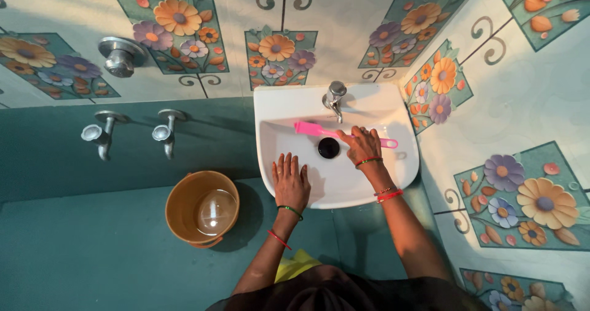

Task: The person scrubs a white bathroom sink with a pink brush, rinses the brush under running water, and wipes the sink surface. The person repeats the scrubbing and rinsing cycle multiple times.

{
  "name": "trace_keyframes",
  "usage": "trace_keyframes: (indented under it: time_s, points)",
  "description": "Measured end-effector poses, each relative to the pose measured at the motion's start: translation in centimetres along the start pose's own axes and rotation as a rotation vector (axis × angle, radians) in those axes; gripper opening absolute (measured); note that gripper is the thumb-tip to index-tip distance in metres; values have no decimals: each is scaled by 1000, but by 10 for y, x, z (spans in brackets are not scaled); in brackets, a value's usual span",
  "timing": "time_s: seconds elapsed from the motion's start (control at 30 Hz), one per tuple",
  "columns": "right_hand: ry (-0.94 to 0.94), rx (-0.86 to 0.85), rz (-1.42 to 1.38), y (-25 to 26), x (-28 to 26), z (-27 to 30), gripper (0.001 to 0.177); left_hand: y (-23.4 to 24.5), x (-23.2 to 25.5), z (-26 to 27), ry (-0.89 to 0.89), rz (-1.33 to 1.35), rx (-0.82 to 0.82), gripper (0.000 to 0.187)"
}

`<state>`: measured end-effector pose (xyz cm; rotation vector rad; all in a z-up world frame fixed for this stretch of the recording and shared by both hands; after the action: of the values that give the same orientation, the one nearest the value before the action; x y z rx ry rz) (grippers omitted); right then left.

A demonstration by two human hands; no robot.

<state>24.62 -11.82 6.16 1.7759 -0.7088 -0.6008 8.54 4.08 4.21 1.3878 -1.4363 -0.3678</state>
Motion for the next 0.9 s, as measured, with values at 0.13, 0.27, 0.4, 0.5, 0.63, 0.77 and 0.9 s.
trace_keyframes:
  time_s: [0.13,0.27,0.4,0.5,0.63,0.77,0.9]
  points:
    - [-11,-41,39,-7,24,8,59,-1,1,0,-9,-23,4,40]
    - [-23,-33,32,12,48,9,59,-4,0,-1,-7,-35,-12,40]
    - [-70,-140,76,-2,64,12,63,-6,0,0,-5,-37,-39,41]
    - [-57,-169,155,-5,67,11,62,-5,1,-1,-5,-39,-45,40]
    - [-45,-94,141,27,76,14,58,-5,1,0,-12,-50,-46,42]
    - [-87,-152,194,24,90,18,59,-7,0,0,-5,-49,-61,42]
    - [-94,-212,232,13,99,23,60,-6,0,-1,3,-43,-77,42]
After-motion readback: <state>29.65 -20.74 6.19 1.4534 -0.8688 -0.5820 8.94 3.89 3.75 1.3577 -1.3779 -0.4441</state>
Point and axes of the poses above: each hand's wrist, its own z-axis away from the middle knuckle, its own y-axis out of the back of the hand, x = y × z, the point moved 10 cm from there along -z, towards the middle knuckle, and after that the axes turned 8 degrees about -z, right-handed, at the moved point
